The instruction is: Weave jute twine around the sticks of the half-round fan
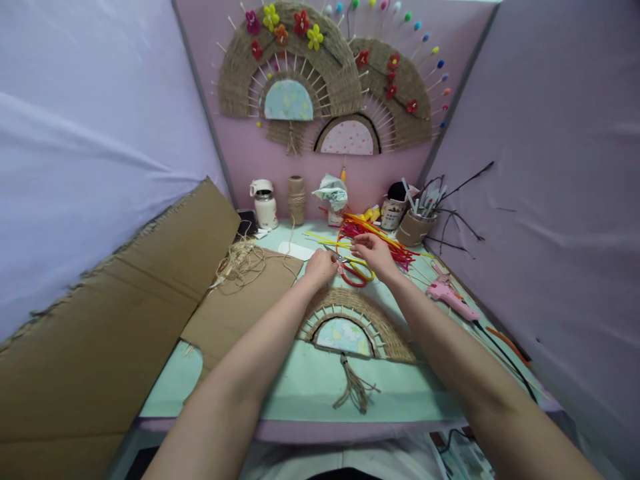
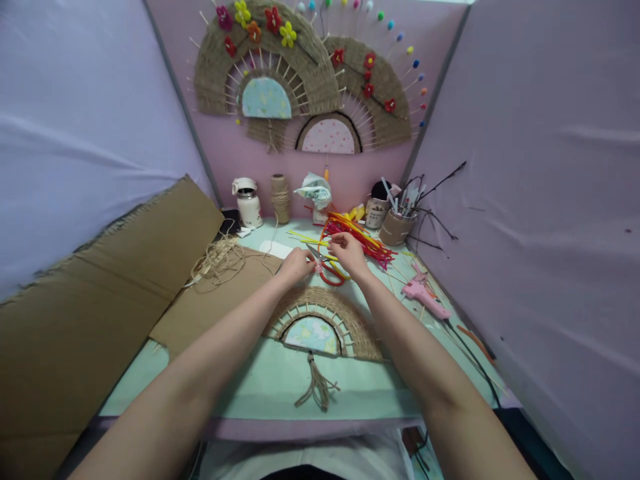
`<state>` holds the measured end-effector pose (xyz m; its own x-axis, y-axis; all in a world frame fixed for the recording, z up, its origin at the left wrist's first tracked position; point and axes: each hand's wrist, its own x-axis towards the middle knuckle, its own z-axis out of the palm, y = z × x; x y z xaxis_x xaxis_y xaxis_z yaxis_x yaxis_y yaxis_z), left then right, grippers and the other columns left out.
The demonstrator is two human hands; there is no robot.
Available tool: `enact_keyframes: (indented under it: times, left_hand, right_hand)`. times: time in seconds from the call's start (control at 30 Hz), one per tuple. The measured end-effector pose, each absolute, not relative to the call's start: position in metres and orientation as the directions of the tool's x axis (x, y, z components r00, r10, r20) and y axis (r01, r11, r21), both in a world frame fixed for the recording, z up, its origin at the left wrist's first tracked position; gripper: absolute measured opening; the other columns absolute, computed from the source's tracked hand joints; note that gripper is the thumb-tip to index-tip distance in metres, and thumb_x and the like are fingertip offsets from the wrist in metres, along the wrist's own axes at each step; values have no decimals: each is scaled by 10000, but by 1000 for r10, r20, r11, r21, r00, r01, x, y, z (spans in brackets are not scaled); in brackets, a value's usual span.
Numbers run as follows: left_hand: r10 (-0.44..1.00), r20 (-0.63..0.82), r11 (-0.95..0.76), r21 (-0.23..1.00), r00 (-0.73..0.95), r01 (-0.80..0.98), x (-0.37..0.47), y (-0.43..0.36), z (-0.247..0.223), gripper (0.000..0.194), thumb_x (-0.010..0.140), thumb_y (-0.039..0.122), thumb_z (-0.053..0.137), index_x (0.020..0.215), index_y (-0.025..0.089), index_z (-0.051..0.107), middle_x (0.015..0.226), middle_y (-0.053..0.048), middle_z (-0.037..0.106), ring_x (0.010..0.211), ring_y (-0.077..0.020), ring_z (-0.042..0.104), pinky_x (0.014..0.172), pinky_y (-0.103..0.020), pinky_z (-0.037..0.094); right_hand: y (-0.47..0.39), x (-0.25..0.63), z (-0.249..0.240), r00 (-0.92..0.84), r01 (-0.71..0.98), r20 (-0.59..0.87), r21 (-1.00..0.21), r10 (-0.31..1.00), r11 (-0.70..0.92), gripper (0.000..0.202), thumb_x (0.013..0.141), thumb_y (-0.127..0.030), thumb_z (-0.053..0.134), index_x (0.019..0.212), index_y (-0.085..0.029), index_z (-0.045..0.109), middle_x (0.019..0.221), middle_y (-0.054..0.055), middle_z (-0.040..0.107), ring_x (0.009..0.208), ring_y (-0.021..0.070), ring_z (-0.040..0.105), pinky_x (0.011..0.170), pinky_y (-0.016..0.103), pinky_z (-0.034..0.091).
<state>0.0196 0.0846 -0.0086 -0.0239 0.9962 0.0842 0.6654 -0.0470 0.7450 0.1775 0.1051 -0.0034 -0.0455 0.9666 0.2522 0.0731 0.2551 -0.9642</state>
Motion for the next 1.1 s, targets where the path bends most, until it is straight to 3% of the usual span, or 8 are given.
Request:
enact_keyframes:
  times: [0.23, 0.4, 0.5, 0.6, 0.67, 0.73, 0.9, 1.1]
  left_hand:
    - [991, 24, 17, 953, -129, 304, 16, 86, -5, 184, 617, 14, 621, 579, 190, 656, 775, -77, 602, 902, -222, 567, 761, -255, 434]
    - [982, -120, 107, 990, -145, -92, 14, 75, 15, 187, 755, 41, 520, 800, 159, 658, 621, -3, 492, 549, -103, 465, 525, -188, 398]
    - [974, -220, 194, 931, -51, -308, 13, 53, 26, 204, 812, 39, 458, 898, 97, 633, 583, 17, 437, 472, -64, 410, 471, -161, 382]
    - [966, -256, 240, 840, 35, -486, 16, 22, 27, 320, 784, -53, 413, 1001, 80, 608, 688, -32, 534, 559, -52, 515, 530, -132, 441]
    - [934, -311, 330, 565, 175, -756, 20, 3, 22, 360, 786, -73, 387, 1037, 72, 600, 803, -82, 601, 655, -64, 585, 587, -129, 485]
    - [926, -318, 330, 423, 203, -844, 25, -11, 15, 336, 816, -49, 387, 1052, 59, 599, 860, -105, 634, 727, -85, 624, 646, -143, 515]
    - [937, -299, 289, 383, 178, -877, 33, -26, 3, 262, 879, 56, 419, 1033, 80, 629, 898, -110, 670, 799, -110, 652, 725, -181, 540]
    - [943, -266, 289, 358, 200, -888, 31, -29, 6, 401, 771, -104, 351, 986, 69, 641, 826, -85, 636, 702, -67, 613, 643, -133, 497]
  right_hand:
    - [92, 182, 0, -42, 79, 205, -975, 978, 208, 157, 713, -159, 569, 869, -172, 562, 850, 32, 662, 737, 129, 664, 685, 298, 582]
    - [79, 183, 9, -55, 81, 195, -977, 979, 199, 151, 710, -153, 565, 860, -164, 573, 859, 41, 670, 733, 131, 663, 691, 295, 574]
    - [60, 183, 22, -89, 64, 238, -968, 967, 244, 142, 729, -188, 578, 869, -164, 583, 866, 44, 676, 747, 139, 662, 718, 305, 565]
    - [32, 182, 31, -147, 64, 317, -942, 937, 329, 135, 763, -239, 586, 879, -172, 596, 835, 37, 678, 757, 149, 657, 742, 312, 555]
    - [13, 180, 31, -157, 87, 387, -911, 908, 403, 132, 797, -272, 574, 889, -182, 607, 829, 33, 676, 768, 155, 654, 744, 311, 548]
    - [-5, 178, 29, -152, 138, 426, -885, 892, 446, 129, 832, -286, 551, 895, -194, 616, 826, 32, 672, 759, 159, 652, 726, 306, 543]
    - [-34, 173, 18, -167, 251, 494, -816, 853, 521, 130, 866, -273, 524, 919, -218, 629, 898, 43, 673, 831, 172, 650, 799, 326, 532]
    - [-46, 171, 8, -135, 272, 484, -821, 865, 502, 127, 874, -272, 523, 930, -224, 627, 893, 40, 678, 835, 174, 655, 806, 323, 529]
